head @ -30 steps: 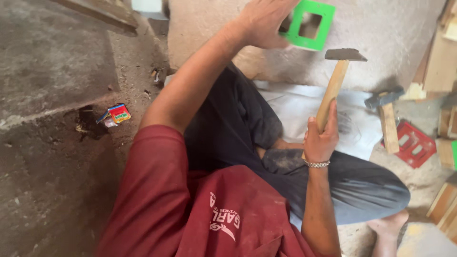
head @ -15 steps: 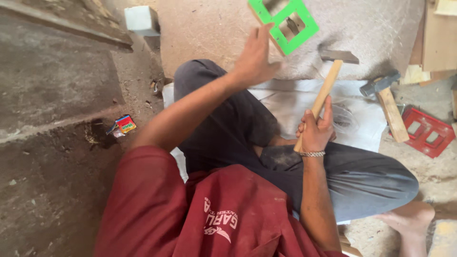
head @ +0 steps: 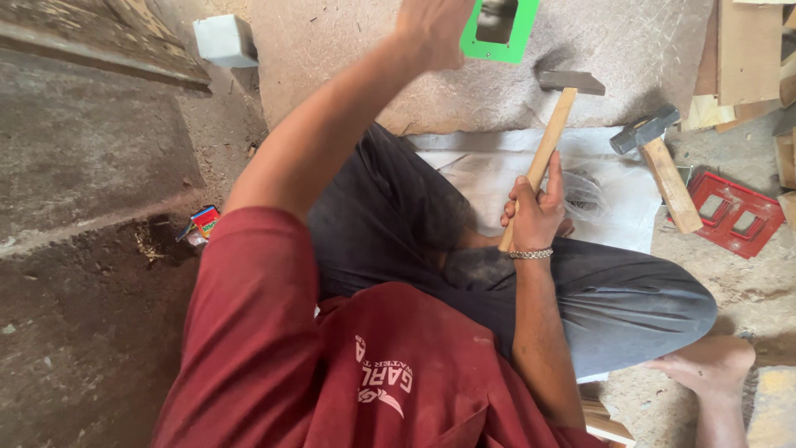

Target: The person sits on the floor and assembles small wooden frames using a hammer and nails. They place a green plastic template against a wooden surface, hammer nails into the frame, and then remove the template to reveal the assembled frame.

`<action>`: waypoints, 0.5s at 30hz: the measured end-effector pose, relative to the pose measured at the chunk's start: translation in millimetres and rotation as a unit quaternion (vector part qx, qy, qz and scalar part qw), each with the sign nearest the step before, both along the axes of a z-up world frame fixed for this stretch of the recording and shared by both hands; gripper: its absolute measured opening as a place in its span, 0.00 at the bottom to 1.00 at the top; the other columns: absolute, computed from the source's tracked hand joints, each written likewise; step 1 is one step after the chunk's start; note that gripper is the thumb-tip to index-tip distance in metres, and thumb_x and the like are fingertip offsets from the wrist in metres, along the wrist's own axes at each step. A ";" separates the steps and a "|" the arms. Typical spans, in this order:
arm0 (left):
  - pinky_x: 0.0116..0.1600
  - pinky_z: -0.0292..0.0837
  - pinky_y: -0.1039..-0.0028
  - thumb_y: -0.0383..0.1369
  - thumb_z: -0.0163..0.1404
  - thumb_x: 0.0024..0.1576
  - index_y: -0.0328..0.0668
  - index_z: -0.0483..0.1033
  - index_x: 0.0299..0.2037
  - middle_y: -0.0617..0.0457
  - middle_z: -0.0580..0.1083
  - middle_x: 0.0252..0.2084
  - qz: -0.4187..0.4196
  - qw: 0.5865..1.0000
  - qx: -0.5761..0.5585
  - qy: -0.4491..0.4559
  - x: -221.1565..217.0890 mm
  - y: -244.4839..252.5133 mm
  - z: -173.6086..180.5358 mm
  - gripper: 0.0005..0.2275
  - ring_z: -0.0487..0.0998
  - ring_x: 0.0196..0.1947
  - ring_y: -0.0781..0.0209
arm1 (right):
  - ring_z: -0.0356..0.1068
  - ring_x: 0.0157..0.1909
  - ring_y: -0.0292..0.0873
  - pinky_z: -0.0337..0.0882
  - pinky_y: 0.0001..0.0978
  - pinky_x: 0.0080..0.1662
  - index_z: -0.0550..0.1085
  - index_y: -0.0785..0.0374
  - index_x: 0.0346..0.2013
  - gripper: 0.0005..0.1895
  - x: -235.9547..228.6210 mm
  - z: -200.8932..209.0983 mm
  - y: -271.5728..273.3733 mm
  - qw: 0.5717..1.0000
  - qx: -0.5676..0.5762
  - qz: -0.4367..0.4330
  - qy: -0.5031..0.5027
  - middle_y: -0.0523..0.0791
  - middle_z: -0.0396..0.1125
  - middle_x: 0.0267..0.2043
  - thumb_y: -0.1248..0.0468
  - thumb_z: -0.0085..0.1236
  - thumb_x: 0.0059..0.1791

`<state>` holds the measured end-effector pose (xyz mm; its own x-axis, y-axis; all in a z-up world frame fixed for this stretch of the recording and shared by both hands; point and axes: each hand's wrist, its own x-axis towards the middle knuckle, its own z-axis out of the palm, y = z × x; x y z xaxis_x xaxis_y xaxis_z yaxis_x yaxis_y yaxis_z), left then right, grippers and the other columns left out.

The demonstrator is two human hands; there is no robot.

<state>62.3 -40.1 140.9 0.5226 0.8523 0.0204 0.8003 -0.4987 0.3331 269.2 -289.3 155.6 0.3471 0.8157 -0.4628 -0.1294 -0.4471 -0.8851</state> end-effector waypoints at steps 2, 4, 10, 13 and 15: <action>0.49 0.71 0.58 0.39 0.71 0.38 0.35 0.77 0.50 0.44 0.77 0.45 0.003 0.997 0.066 -0.036 -5.8 -14.6 4.0 0.29 0.77 0.48 0.47 | 0.60 0.20 0.31 0.63 0.26 0.20 0.50 0.58 0.78 0.39 -2.6 4.7 -0.3 0.999 0.003 0.013 -0.036 0.43 0.63 0.28 0.71 0.51 0.54; 0.50 0.72 0.58 0.40 0.71 0.41 0.37 0.80 0.51 0.46 0.78 0.46 -0.001 0.987 0.127 -0.099 -12.5 -25.3 5.5 0.28 0.78 0.50 0.48 | 0.60 0.19 0.31 0.63 0.26 0.19 0.52 0.60 0.78 0.38 -8.7 14.5 0.4 0.996 0.012 0.034 -0.084 0.44 0.63 0.29 0.70 0.52 0.53; 0.47 0.75 0.58 0.49 0.69 0.46 0.41 0.80 0.49 0.43 0.80 0.41 -0.012 0.987 -0.149 -0.066 -2.4 5.1 -18.4 0.26 0.81 0.42 0.47 | 0.72 0.57 0.62 0.75 0.46 0.56 0.59 0.71 0.73 0.29 -26.4 77.3 -4.2 0.734 0.339 0.171 -0.564 0.63 0.66 0.58 0.76 0.55 0.58; 0.38 0.75 0.55 0.51 0.70 0.39 0.43 0.83 0.40 0.45 0.81 0.36 -0.002 0.999 -0.031 -0.017 -0.7 4.8 -17.5 0.25 0.82 0.36 0.46 | 0.71 0.65 0.62 0.73 0.46 0.63 0.60 0.70 0.70 0.26 -28.6 118.0 13.4 0.784 0.313 0.211 -0.493 0.62 0.66 0.63 0.73 0.55 0.57; 0.40 0.76 0.58 0.51 0.70 0.40 0.43 0.83 0.41 0.46 0.81 0.37 0.021 0.998 -0.062 0.003 -1.6 2.1 -10.4 0.25 0.82 0.37 0.49 | 0.73 0.58 0.61 0.74 0.46 0.58 0.62 0.70 0.71 0.28 -40.3 130.6 24.3 0.823 0.232 0.212 -0.473 0.61 0.69 0.61 0.72 0.56 0.56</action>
<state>60.7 -38.0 130.5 0.4853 0.8698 -0.0891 0.8224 -0.4194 0.3844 228.9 -265.1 286.2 0.0114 0.9688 0.2474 0.7969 0.1406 -0.5875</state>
